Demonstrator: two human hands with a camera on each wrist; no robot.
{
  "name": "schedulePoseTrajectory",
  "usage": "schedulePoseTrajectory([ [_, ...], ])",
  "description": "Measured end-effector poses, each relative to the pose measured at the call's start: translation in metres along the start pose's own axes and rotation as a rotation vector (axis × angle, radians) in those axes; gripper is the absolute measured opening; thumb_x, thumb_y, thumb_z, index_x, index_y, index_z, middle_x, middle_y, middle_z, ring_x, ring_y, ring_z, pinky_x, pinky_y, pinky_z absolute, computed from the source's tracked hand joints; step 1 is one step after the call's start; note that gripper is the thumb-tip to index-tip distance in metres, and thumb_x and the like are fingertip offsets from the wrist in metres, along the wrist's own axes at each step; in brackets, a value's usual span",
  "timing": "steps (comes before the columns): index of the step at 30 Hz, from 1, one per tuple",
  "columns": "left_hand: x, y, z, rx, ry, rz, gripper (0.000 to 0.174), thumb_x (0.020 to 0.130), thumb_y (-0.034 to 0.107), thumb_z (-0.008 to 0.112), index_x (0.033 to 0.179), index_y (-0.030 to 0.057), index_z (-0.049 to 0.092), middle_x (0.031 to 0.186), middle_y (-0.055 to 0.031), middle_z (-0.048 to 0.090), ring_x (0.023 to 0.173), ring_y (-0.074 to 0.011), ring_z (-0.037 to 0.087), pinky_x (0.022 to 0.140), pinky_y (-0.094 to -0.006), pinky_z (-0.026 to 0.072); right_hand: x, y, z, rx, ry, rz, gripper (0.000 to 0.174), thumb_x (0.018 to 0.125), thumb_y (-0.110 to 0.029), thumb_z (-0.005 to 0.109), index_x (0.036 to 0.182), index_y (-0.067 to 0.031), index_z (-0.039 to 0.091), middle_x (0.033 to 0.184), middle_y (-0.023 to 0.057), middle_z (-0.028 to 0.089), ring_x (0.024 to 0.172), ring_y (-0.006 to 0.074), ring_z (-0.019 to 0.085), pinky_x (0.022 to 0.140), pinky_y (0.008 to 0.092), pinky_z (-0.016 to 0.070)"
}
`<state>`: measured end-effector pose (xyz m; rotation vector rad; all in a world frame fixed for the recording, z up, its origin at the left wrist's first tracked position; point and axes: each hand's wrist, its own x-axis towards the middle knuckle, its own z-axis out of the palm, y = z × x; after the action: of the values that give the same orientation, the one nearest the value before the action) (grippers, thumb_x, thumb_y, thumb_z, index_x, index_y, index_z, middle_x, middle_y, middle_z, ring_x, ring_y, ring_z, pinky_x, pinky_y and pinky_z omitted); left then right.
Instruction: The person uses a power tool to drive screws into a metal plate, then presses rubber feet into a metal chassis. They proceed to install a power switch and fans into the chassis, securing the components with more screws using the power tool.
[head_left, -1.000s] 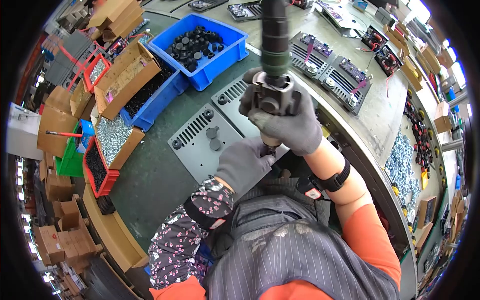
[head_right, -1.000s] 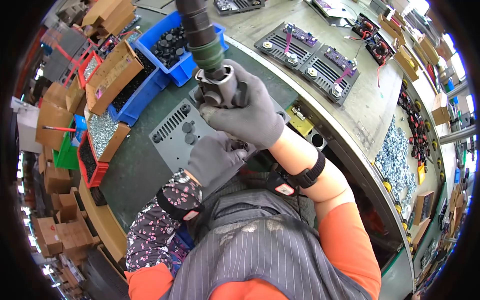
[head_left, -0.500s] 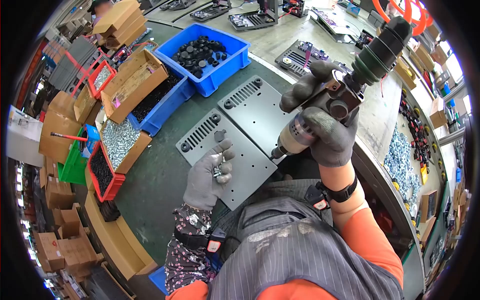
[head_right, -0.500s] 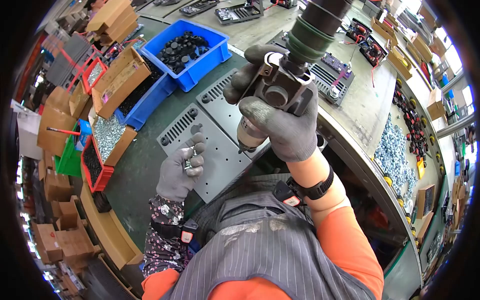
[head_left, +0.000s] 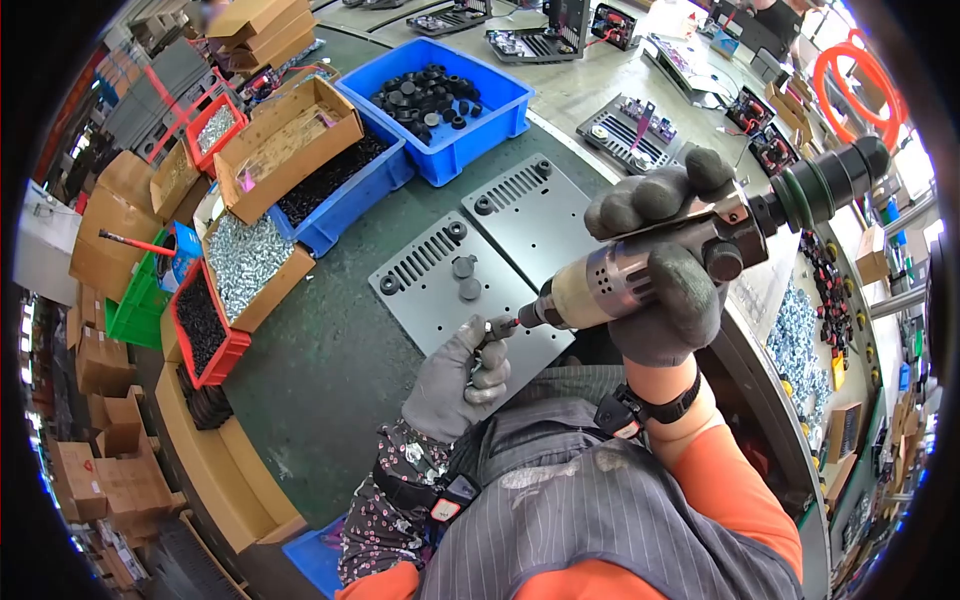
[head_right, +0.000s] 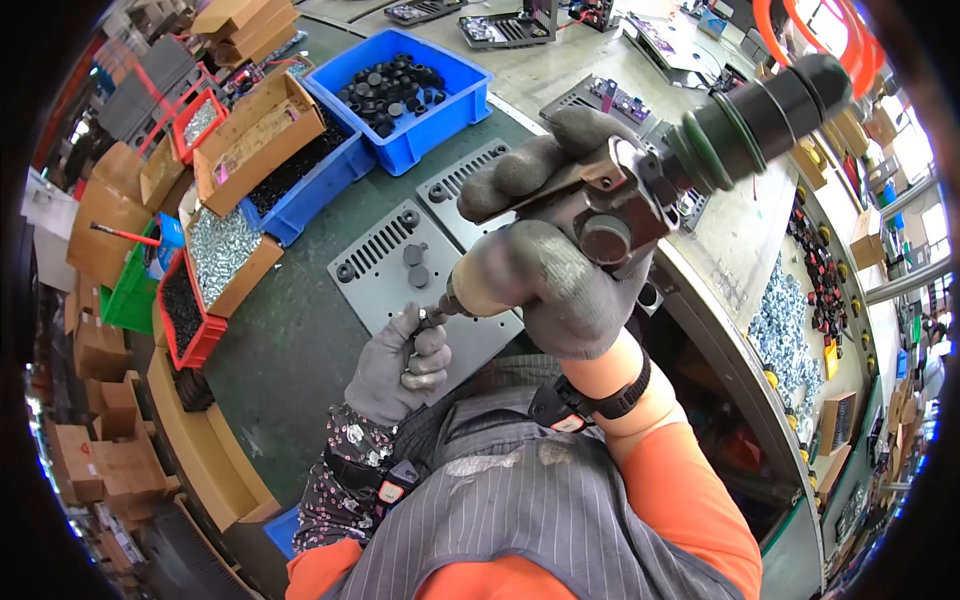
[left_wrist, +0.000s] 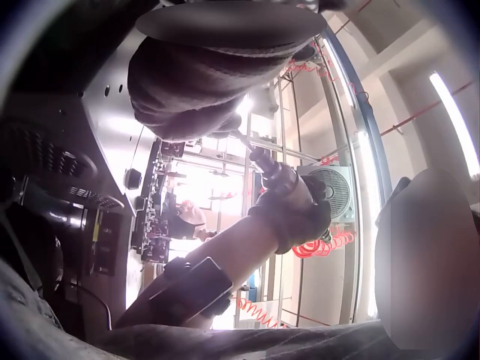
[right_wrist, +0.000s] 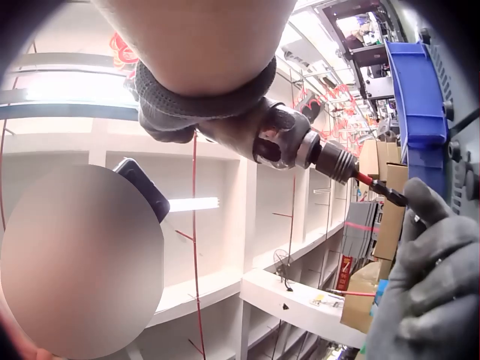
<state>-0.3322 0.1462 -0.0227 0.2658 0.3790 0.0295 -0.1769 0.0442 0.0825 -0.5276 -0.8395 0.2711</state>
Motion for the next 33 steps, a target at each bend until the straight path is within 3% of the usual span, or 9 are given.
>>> schedulePoseTrajectory([
  [13, -0.003, -0.010, 0.016, 0.069, 0.014, -0.064, 0.041, 0.096, 0.040, 0.045, 0.098, 0.0011, 0.058, 0.059, 0.0039, 0.037, 0.046, -0.0049, 0.030, 0.037, -0.0162, 0.0281, -0.007, -0.004, -0.004, -0.077, -0.056, 0.009, 0.066, 0.071, -0.018, 0.063, 0.132, -0.0143, 0.039, 0.097, 0.0008, 0.050, 0.082, 0.0156, 0.048, 0.072, 0.0346, 0.0403],
  [18, -0.004, -0.016, 0.016, 0.164, 0.037, -0.082, 0.041, 0.095, 0.042, 0.045, 0.087, 0.0039, 0.059, 0.058, 0.0028, 0.041, 0.045, -0.0057, 0.032, 0.037, -0.0170, 0.0276, -0.006, -0.008, -0.012, 0.001, -0.043, 0.000, 0.064, 0.071, -0.017, 0.063, 0.130, -0.0113, 0.040, 0.084, -0.0008, 0.041, 0.069, 0.0126, 0.046, 0.057, 0.0274, 0.0393],
  [19, -0.006, -0.016, 0.017, 0.266, 0.050, -0.090, 0.042, 0.095, 0.043, 0.045, 0.085, 0.0044, 0.059, 0.057, 0.0025, 0.040, 0.045, -0.0062, 0.033, 0.037, -0.0177, 0.0278, -0.001, -0.008, -0.021, 0.066, -0.153, -0.016, 0.063, 0.071, -0.017, 0.063, 0.130, -0.0105, 0.040, 0.084, -0.0007, 0.040, 0.070, 0.0126, 0.046, 0.059, 0.0276, 0.0392],
  [21, -0.009, -0.018, 0.021, 0.373, 0.062, -0.101, 0.043, 0.095, 0.044, 0.045, 0.082, 0.0048, 0.058, 0.055, 0.0022, 0.040, 0.045, -0.0067, 0.034, 0.038, -0.0185, 0.0281, -0.005, -0.013, -0.015, 0.097, 0.004, 0.015, 0.062, 0.073, -0.017, 0.064, 0.129, -0.0084, 0.040, 0.083, -0.0005, 0.038, 0.073, 0.0127, 0.044, 0.062, 0.0280, 0.0384],
  [23, -0.010, -0.024, 0.029, 0.424, 0.097, -0.035, 0.048, 0.097, 0.043, 0.040, 0.082, 0.0000, 0.055, 0.052, 0.0013, 0.041, 0.041, -0.0041, 0.033, 0.036, -0.0183, 0.0244, -0.005, -0.013, -0.031, 0.199, 0.015, 0.017, 0.062, 0.073, -0.016, 0.066, 0.128, -0.0072, 0.040, 0.101, 0.0073, 0.056, 0.087, 0.0225, 0.056, 0.075, 0.0391, 0.0470],
  [27, -0.014, -0.023, 0.044, 0.551, 0.171, -0.016, 0.050, 0.097, 0.045, 0.039, 0.087, 0.0000, 0.058, 0.055, 0.0020, 0.043, 0.044, -0.0045, 0.035, 0.039, -0.0183, 0.0260, -0.008, -0.014, -0.039, 0.188, 0.134, 0.025, 0.061, 0.073, -0.017, 0.064, 0.128, -0.0067, 0.039, 0.102, 0.0076, 0.056, 0.091, 0.0226, 0.055, 0.082, 0.0395, 0.0456],
  [30, -0.012, -0.011, 0.040, 1.013, 0.299, 0.067, 0.046, 0.094, 0.046, 0.047, 0.096, 0.0016, 0.061, 0.060, 0.0013, 0.051, 0.050, -0.0069, 0.045, 0.045, -0.0207, 0.0353, -0.008, -0.020, -0.043, 0.098, 0.237, 0.023, 0.060, 0.073, -0.016, 0.063, 0.128, -0.0060, 0.040, 0.101, 0.0078, 0.056, 0.091, 0.0230, 0.055, 0.082, 0.0396, 0.0456],
  [32, 0.004, -0.002, 0.008, 1.518, 0.337, 0.553, 0.038, 0.088, 0.040, 0.060, 0.103, 0.0048, 0.063, 0.060, 0.0019, 0.047, 0.053, -0.0074, 0.045, 0.051, -0.0222, 0.0389, -0.007, -0.022, -0.049, 0.114, 0.226, 0.012, 0.059, 0.074, -0.015, 0.062, 0.128, -0.0050, 0.039, 0.100, 0.0079, 0.055, 0.091, 0.0236, 0.056, 0.083, 0.0402, 0.0458],
  [33, -0.004, 0.012, 0.036, 1.799, 0.492, 0.468, 0.034, 0.082, 0.030, 0.067, 0.109, 0.0103, 0.062, 0.068, -0.0027, 0.056, 0.061, -0.0125, 0.054, 0.060, -0.0263, 0.0451, -0.006, -0.023, -0.050, 0.063, 0.258, -0.002, 0.059, 0.074, -0.015, 0.062, 0.128, -0.0046, 0.039, 0.100, 0.0082, 0.055, 0.092, 0.0238, 0.056, 0.083, 0.0405, 0.0459],
])
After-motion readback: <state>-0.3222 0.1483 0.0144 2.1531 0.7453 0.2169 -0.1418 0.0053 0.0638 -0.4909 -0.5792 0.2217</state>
